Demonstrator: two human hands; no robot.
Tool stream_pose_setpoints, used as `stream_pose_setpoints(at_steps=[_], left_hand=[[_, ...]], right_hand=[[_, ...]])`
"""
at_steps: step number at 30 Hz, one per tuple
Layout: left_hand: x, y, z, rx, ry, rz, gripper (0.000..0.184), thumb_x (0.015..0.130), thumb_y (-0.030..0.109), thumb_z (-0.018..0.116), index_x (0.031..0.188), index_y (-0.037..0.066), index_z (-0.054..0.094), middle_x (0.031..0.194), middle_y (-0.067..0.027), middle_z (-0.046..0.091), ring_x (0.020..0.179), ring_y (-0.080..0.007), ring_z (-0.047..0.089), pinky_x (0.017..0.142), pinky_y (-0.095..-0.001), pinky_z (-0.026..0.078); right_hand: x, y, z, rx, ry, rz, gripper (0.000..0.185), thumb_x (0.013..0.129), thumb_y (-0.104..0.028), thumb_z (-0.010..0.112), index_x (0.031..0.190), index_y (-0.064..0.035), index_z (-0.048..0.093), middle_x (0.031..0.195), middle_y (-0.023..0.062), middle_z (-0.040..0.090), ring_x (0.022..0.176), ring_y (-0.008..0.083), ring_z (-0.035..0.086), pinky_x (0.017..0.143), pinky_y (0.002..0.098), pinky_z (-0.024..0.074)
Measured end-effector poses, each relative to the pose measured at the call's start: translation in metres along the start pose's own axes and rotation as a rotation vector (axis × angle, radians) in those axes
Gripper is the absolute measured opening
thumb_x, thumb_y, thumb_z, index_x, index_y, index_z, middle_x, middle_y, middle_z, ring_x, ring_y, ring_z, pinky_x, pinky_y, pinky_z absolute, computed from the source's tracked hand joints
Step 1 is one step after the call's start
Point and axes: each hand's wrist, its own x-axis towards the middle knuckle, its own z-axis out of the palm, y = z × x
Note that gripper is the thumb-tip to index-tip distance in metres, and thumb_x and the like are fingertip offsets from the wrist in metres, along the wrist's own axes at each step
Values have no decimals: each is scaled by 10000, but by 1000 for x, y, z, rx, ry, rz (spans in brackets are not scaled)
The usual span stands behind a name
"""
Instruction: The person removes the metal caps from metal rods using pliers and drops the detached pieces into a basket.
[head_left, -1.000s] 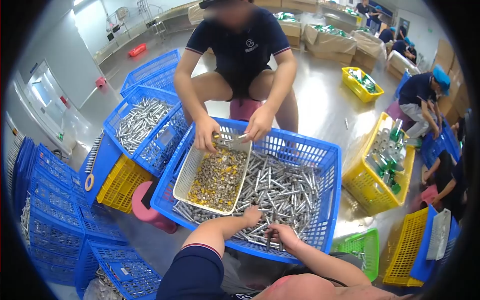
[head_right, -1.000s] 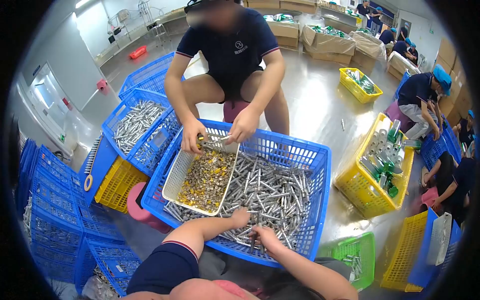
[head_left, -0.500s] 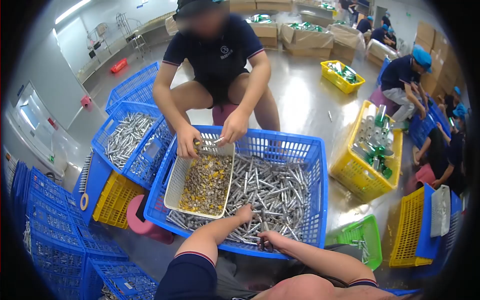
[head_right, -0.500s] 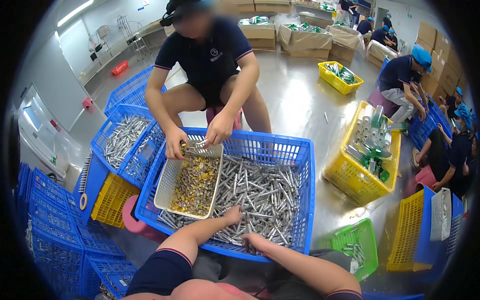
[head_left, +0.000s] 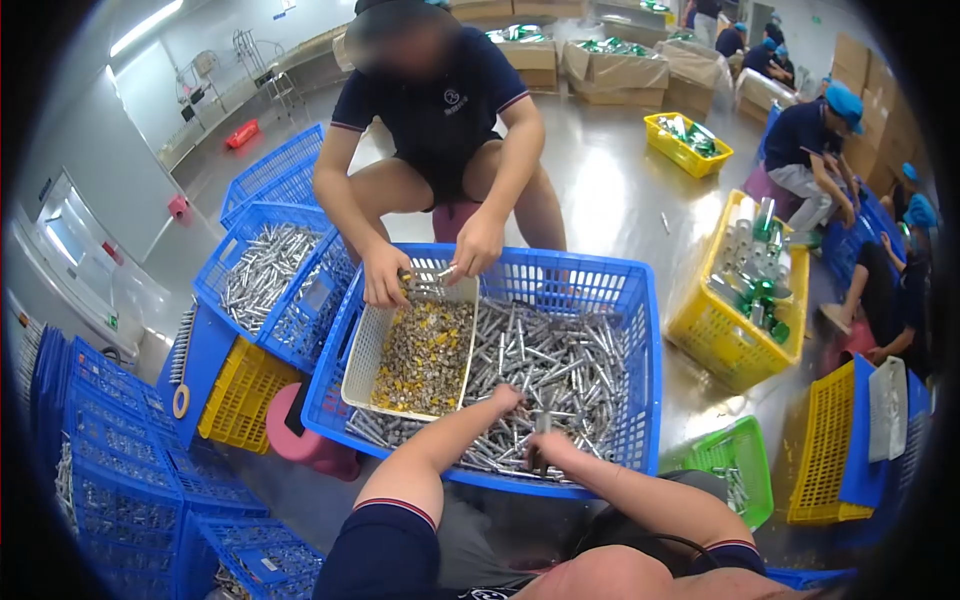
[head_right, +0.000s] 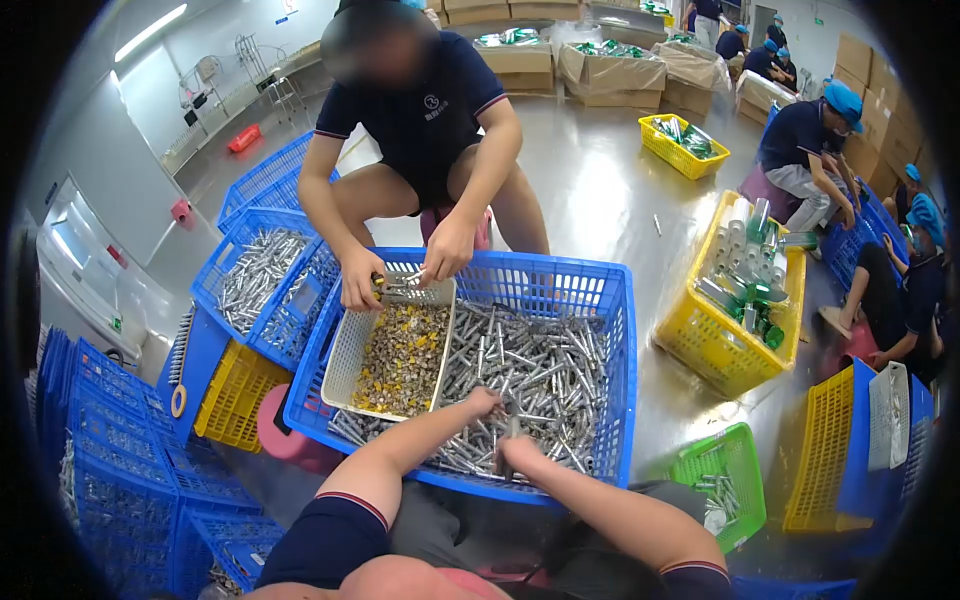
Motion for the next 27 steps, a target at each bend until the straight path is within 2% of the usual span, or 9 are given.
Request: stream_pose_setpoints(at_steps=[2, 4, 5, 8, 12, 14, 18, 20, 27], left_hand=[[-47, 50, 5, 401, 279, 52, 230, 726, 190, 619, 734, -39, 635, 634, -148, 623, 511, -242, 608, 482, -354, 472], [-81, 80, 7, 444, 350, 139, 253, 713, 211, 622, 728, -41, 638, 643, -170, 622, 526, -255, 618, 511, -364, 485], [-88, 86, 9, 324, 397, 212, 261, 705, 209, 624, 756, -46, 641, 664, -182, 624, 562, -271, 628, 546, -366, 489], [-150, 121, 13, -28, 412, 270, 199, 753, 160, 628, 829, -24, 628, 637, -52, 580, 522, -121, 523, 482, -269, 418], [-238, 170, 0, -411, 261, 560, 142, 786, 99, 611, 899, 13, 620, 710, -7, 579, 596, -84, 502, 528, -227, 387], [-271, 196, -7, -606, 227, 667, 180, 803, 66, 590, 970, -2, 601, 722, 3, 564, 606, -62, 479, 560, -196, 382], [-323, 211, 6, -445, 408, 769, 183, 828, 60, 574, 997, -9, 595, 798, -7, 587, 652, -57, 504, 601, -200, 409], [-326, 196, 15, -367, 545, 1034, 178, 851, 78, 562, 995, -22, 595, 875, -15, 597, 691, -56, 521, 640, -206, 425], [-354, 191, 19, -608, 293, 798, 317, 954, 238, 347, 1172, 38, 457, 659, 7, 446, 543, -76, 461, 496, -224, 402]], right_hand=[[-11, -12, 8, -269, -44, 20, 231, 843, -198, 470, 780, 10, 550, 678, 128, 597, 601, 221, 608, 526, 314, 474], [-29, -24, 27, 23, 174, -250, 237, 809, -234, 502, 730, -18, 561, 598, 85, 575, 516, 170, 544, 502, 299, 420], [-32, -30, 26, 110, 201, -332, 215, 801, -219, 501, 726, -26, 558, 603, 83, 574, 513, 167, 535, 499, 296, 416], [-40, -59, 18, 284, 281, -670, 125, 802, -148, 500, 873, -46, 519, 661, 63, 567, 602, 162, 562, 551, 292, 435], [-101, -84, 7, 141, 23, -708, 248, 858, -193, 518, 1046, -47, 449, 817, 47, 551, 749, 164, 580, 673, 306, 464], [-126, -80, 18, 196, 39, -758, 214, 819, -164, 573, 963, -26, 495, 757, 30, 540, 698, 122, 552, 660, 262, 442], [-168, -71, 20, 20, 48, -797, 186, 824, -184, 579, 937, -57, 502, 738, 4, 518, 645, 85, 507, 606, 234, 419], [-194, -81, 19, -12, 38, -872, 153, 825, -180, 572, 888, -65, 492, 715, -8, 500, 619, 79, 488, 586, 232, 412], [-183, -123, 16, -397, 425, -1010, 143, 807, -166, 573, 789, -39, 510, 644, 9, 488, 585, 78, 464, 531, 247, 374]])
